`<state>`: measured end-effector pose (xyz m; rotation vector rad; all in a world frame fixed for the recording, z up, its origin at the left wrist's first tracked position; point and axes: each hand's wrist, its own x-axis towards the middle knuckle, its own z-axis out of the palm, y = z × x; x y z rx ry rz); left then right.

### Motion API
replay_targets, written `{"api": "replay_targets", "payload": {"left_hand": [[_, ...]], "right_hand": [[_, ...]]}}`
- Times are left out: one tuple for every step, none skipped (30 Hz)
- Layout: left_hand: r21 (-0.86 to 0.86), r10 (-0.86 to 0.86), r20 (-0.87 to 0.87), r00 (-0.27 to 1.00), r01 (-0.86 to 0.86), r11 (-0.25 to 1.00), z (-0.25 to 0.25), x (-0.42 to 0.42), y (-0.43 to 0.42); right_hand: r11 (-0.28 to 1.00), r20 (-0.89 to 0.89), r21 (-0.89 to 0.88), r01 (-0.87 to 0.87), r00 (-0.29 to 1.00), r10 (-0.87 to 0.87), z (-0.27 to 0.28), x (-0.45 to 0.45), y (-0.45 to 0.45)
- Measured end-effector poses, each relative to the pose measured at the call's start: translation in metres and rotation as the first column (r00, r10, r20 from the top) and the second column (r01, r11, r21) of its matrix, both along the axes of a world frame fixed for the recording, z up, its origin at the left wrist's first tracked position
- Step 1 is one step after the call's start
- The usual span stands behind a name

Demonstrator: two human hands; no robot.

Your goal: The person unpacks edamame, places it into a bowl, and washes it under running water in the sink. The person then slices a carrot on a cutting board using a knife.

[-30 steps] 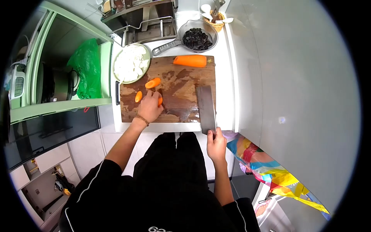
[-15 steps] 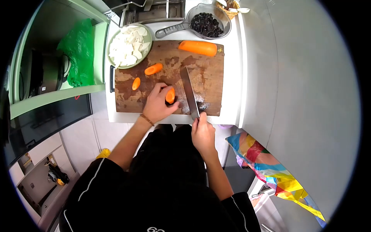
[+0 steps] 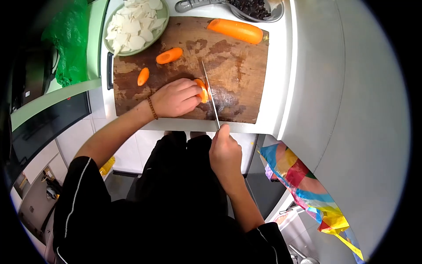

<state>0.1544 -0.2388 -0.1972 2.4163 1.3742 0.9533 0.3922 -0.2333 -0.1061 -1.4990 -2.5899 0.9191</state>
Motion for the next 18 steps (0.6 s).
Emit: {"api": "replay_targets", "payload": {"left_hand": [[0.004,-0.030,0.001,1.000,0.030,1.000,-0.003,-0.002,0.002],[0.011,-0.060,0.000,0.998,0.060,0.998,-0.005,-0.003,0.004],[0.001,-0.063,-0.008,0.998,0.063,0.998,-0.006,-0.003,0.004],[-0.009,-0.065,-0.015,0.998,0.065,0.998,-0.006,-0.002,0.005],[-0.018,-0.066,-0.024,0.997,0.066,0.998,-0.006,-0.001,0.006],[-0.009,-0.060,-0.025,0.998,0.060,0.998,-0.005,-0.001,0.007],[-0.004,-0.054,-0.023,0.998,0.054,0.999,-0.003,-0.001,0.007],[0.000,-0.051,-0.022,0.998,0.051,0.999,-0.003,0.000,0.006],[0.002,-0.052,-0.027,0.998,0.052,0.999,-0.003,0.000,0.006],[0.004,-0.053,-0.031,0.998,0.053,0.999,-0.004,0.000,0.006],[0.006,-0.054,-0.038,0.998,0.054,0.998,-0.005,0.000,0.006],[0.000,-0.057,-0.039,0.998,0.057,0.998,-0.005,0.000,0.006],[-0.007,-0.060,-0.041,0.997,0.060,0.998,-0.005,-0.001,0.006],[-0.013,-0.062,-0.046,0.997,0.061,0.998,-0.005,-0.001,0.006],[-0.019,-0.061,-0.040,0.997,0.060,0.998,-0.005,-0.001,0.006],[-0.026,-0.058,-0.036,0.998,0.058,0.998,-0.005,-0.001,0.006],[-0.032,-0.054,-0.033,0.998,0.053,0.998,-0.006,-0.001,0.005],[-0.021,-0.047,-0.035,0.998,0.046,0.999,-0.007,-0.002,0.005]], "right_hand": [[1.000,0.006,0.004,-0.011,1.000,0.011,0.000,0.000,0.001],[1.000,0.011,0.011,-0.022,1.000,0.022,0.002,0.000,0.003],[0.999,0.026,0.005,-0.035,0.999,0.035,0.007,0.001,0.005],[0.999,0.043,0.000,-0.049,0.998,0.049,0.015,0.003,0.006],[0.998,0.058,-0.005,-0.064,0.996,0.064,0.024,0.004,0.008],[0.997,0.084,-0.012,-0.074,0.994,0.075,0.032,0.004,0.008],[0.996,0.111,-0.021,-0.084,0.990,0.086,0.042,0.005,0.005],[0.995,0.137,-0.032,-0.090,0.986,0.093,0.048,0.006,0.002],[0.996,0.168,-0.033,-0.080,0.982,0.085,0.050,0.009,-0.001],[0.996,0.187,-0.058,-0.072,0.979,0.082,0.054,0.009,-0.002],[0.995,0.205,-0.083,-0.063,0.976,0.079,0.059,0.007,-0.002],[0.993,0.221,-0.108,-0.052,0.972,0.075,0.064,0.006,-0.002],[0.991,0.244,-0.131,-0.037,0.967,0.068,0.067,0.004,-0.001],[0.988,0.266,-0.153,-0.023,0.962,0.063,0.069,0.003,0.000],[0.984,0.287,-0.175,-0.011,0.956,0.062,0.070,0.001,0.001],[0.989,0.253,-0.147,-0.028,0.965,0.065,0.060,-0.001,0.003],[0.992,0.218,-0.118,-0.045,0.974,0.070,0.042,-0.005,0.007],[0.994,0.186,-0.091,-0.060,0.980,0.077,0.027,-0.009,0.009]]}}
